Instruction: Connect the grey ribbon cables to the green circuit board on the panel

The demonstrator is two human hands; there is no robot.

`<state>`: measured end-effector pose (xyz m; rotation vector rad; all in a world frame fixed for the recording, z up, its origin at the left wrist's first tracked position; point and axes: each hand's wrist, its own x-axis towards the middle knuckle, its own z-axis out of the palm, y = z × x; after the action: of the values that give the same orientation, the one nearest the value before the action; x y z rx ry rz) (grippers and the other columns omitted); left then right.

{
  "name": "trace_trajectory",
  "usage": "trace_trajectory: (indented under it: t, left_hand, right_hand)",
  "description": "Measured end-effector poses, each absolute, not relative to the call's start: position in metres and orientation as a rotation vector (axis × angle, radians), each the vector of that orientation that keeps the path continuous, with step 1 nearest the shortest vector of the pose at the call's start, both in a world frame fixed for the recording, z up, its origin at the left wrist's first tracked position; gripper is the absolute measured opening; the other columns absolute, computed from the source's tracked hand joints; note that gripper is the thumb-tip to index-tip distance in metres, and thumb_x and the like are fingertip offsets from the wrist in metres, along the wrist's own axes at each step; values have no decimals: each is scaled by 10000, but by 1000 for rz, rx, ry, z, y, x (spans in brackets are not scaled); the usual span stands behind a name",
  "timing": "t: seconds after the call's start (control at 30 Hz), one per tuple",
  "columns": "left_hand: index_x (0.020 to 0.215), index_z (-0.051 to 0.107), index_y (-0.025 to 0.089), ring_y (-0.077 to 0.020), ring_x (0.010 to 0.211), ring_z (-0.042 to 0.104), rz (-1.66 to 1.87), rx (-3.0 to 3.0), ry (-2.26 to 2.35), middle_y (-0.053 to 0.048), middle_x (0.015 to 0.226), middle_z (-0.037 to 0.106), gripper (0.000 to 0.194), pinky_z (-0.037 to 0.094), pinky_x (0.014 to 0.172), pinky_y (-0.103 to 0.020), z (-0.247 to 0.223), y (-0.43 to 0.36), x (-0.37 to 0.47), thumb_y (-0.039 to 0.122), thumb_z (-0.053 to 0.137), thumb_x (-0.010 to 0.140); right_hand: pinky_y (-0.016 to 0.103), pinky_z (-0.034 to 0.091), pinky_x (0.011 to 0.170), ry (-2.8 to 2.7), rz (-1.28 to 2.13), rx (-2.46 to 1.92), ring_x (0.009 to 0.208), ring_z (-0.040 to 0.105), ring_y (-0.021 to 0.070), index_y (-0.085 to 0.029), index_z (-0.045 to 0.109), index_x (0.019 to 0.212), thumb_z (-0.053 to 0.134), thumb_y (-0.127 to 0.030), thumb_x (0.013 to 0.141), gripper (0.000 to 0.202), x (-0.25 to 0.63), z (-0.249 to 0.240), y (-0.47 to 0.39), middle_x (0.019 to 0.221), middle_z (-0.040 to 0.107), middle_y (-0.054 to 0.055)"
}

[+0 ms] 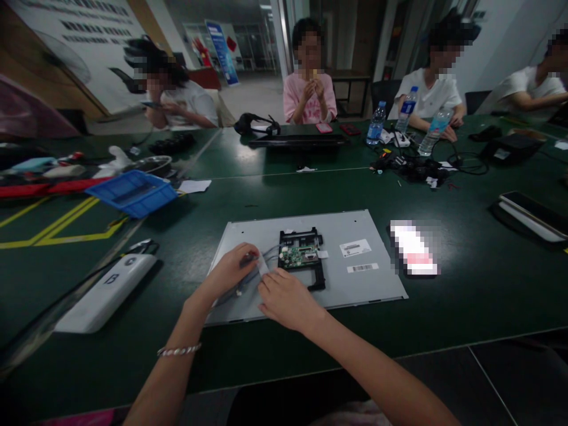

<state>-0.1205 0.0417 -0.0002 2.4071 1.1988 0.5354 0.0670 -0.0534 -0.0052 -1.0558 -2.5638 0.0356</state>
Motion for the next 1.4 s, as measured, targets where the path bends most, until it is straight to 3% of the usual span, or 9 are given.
trace_trajectory:
  t: [0.37,0.47,0.63,0.87,1.03,1.4]
  left_hand:
    - [908,550,201,-177,860,553,541,2434,1182,-33,928,558,109,443,786,-319,-1,42,-122,193,501,811]
    - [939,541,201,-184,882,541,526,2434,1143,-32,946,544,161,441,810,-330,1,40,-122,246,570,787]
    - [966,522,196,-189,907,529,515,2421,1126,-31,967,527,250,440,827,-333,-3,43,-124,258,624,747]
    - [922,537,198,-182,899,535,520,2390,1162,-32,957,531,135,439,823,-324,-4,45,-123,220,556,790]
    - [920,548,204,-176,887,543,544,2383,1172,-29,940,536,135,444,803,-316,-5,44,-122,157,474,817]
    - [905,556,194,-175,862,557,572,2452,1185,-37,934,547,125,453,790,-315,3,41,-120,192,436,871]
  right_hand:
    - [353,359,999,-2599,41,-1052,1036,554,227,-78,575,1021,486,-276,890,253,69,3,-58,1057,634,154]
    - [356,366,983,-2583,42,-1073,984,565,217,-91,572,1007,485,-260,893,222,67,4,-53,982,645,130]
    - [348,369,982,-2565,18,-1065,1024,549,211,-83,548,1077,459,-247,908,252,63,1,-44,1021,627,134]
    - [340,398,935,-2603,52,-1045,953,577,198,-109,579,935,448,-178,906,150,64,3,-53,956,637,117]
    - [331,402,923,-2602,54,-1048,977,570,198,-104,575,939,450,-146,898,138,65,5,-57,974,635,122]
    - [327,389,954,-2569,76,-1041,956,550,190,-123,569,918,461,-112,875,117,67,-1,-56,974,626,98]
